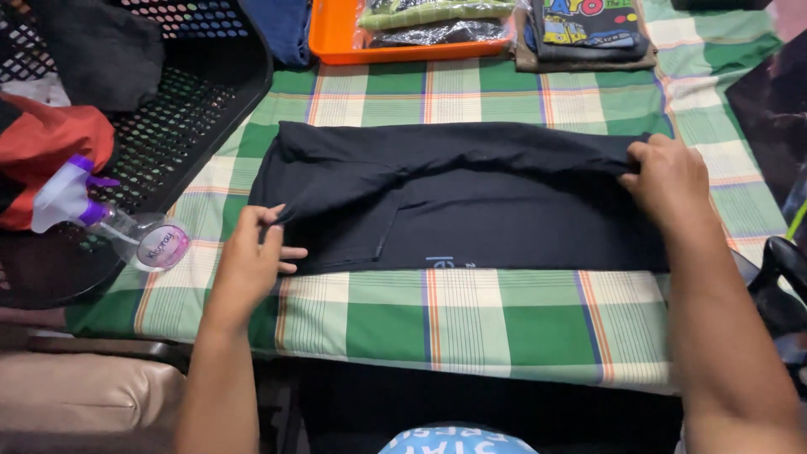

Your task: Ironing a black garment on a flat surface and then folding it into a neat rectangle.

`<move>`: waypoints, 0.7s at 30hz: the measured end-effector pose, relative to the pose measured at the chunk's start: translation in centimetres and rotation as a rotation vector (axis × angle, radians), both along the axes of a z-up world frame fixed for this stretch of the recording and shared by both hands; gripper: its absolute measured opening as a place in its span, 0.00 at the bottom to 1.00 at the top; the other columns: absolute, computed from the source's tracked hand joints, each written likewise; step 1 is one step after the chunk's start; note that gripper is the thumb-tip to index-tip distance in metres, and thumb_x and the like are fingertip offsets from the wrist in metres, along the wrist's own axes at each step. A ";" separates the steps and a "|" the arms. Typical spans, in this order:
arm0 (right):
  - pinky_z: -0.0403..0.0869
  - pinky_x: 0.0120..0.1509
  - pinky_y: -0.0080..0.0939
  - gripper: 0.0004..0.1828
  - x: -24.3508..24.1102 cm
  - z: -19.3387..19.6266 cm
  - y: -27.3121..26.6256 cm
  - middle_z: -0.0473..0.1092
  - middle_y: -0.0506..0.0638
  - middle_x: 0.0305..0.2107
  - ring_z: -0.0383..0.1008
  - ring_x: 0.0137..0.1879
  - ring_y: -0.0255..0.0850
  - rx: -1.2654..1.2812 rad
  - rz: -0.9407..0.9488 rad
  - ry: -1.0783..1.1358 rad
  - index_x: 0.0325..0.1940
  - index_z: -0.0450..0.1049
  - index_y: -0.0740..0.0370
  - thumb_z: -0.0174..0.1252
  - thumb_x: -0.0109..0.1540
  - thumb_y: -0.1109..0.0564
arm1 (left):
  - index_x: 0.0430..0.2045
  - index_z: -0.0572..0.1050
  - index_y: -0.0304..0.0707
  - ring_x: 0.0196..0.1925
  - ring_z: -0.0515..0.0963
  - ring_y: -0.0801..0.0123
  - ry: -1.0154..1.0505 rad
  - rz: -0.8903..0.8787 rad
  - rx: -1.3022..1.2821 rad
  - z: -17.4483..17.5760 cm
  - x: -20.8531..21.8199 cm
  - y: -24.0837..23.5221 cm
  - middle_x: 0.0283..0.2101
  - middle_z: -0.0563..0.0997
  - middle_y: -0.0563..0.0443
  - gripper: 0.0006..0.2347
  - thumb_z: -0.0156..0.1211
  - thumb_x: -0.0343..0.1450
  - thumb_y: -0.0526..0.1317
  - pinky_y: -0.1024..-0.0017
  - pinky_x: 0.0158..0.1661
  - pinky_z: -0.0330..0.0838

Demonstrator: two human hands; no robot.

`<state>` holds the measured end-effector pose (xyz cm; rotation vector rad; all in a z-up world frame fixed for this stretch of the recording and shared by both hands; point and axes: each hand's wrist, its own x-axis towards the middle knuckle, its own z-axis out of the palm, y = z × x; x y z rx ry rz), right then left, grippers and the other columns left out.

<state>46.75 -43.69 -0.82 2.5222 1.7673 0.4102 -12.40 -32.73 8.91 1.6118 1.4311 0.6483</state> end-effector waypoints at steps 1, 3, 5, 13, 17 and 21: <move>0.76 0.47 0.59 0.18 -0.6 -0.2 -1.1 0.73 0.54 0.40 0.78 0.46 0.59 0.001 -0.001 -0.001 0.48 0.79 0.51 0.68 0.57 0.45 | 0.40 0.61 0.38 0.36 0.90 0.54 -0.001 -0.001 0.001 -0.7 -0.7 -0.1 0.71 0.69 0.45 0.04 0.41 0.77 0.37 0.69 0.27 0.82; 0.74 0.47 0.53 0.17 -1.7 -0.7 -3.2 0.72 0.51 0.42 0.73 0.48 0.54 0.148 0.126 -0.103 0.38 0.79 0.56 0.71 0.50 0.48 | 0.44 0.59 0.37 0.47 0.88 0.57 -0.217 -0.001 0.034 -2.0 -2.2 -0.2 0.43 0.72 0.38 0.03 0.40 0.79 0.35 0.68 0.48 0.83; 0.73 0.54 0.50 0.21 -2.3 -1.5 -5.1 0.73 0.49 0.49 0.73 0.53 0.51 0.091 0.127 -0.165 0.42 0.79 0.52 0.71 0.48 0.45 | 0.46 0.65 0.40 0.46 0.83 0.64 -0.055 -0.018 0.084 -1.8 -3.4 -0.7 0.42 0.75 0.44 0.06 0.47 0.76 0.35 0.71 0.47 0.75; 0.68 0.43 0.54 0.16 -5.4 0.0 -8.8 0.75 0.53 0.33 0.74 0.43 0.55 0.018 -0.065 0.179 0.35 0.72 0.57 0.55 0.69 0.45 | 0.46 0.82 0.40 0.48 0.82 0.59 0.313 -0.159 0.343 -6.8 -6.5 0.1 0.43 0.82 0.51 0.12 0.63 0.69 0.34 0.66 0.50 0.71; 0.68 0.44 0.58 0.14 -2.7 -2.2 -9.0 0.72 0.58 0.39 0.71 0.46 0.59 0.248 -0.117 0.340 0.39 0.76 0.61 0.57 0.70 0.49 | 0.45 0.79 0.42 0.54 0.77 0.70 -0.107 -0.015 0.289 -8.9 -8.0 1.0 0.50 0.79 0.53 0.11 0.57 0.71 0.29 0.75 0.56 0.68; 0.74 0.55 0.56 0.12 -3.6 -2.2 -9.7 0.78 0.50 0.49 0.76 0.51 0.55 0.085 0.047 -0.004 0.48 0.83 0.49 0.60 0.64 0.48 | 0.35 0.83 0.43 0.56 0.78 0.70 0.102 -0.245 0.260 -9.4 -8.2 -0.4 0.50 0.78 0.55 0.11 0.54 0.69 0.28 0.73 0.61 0.66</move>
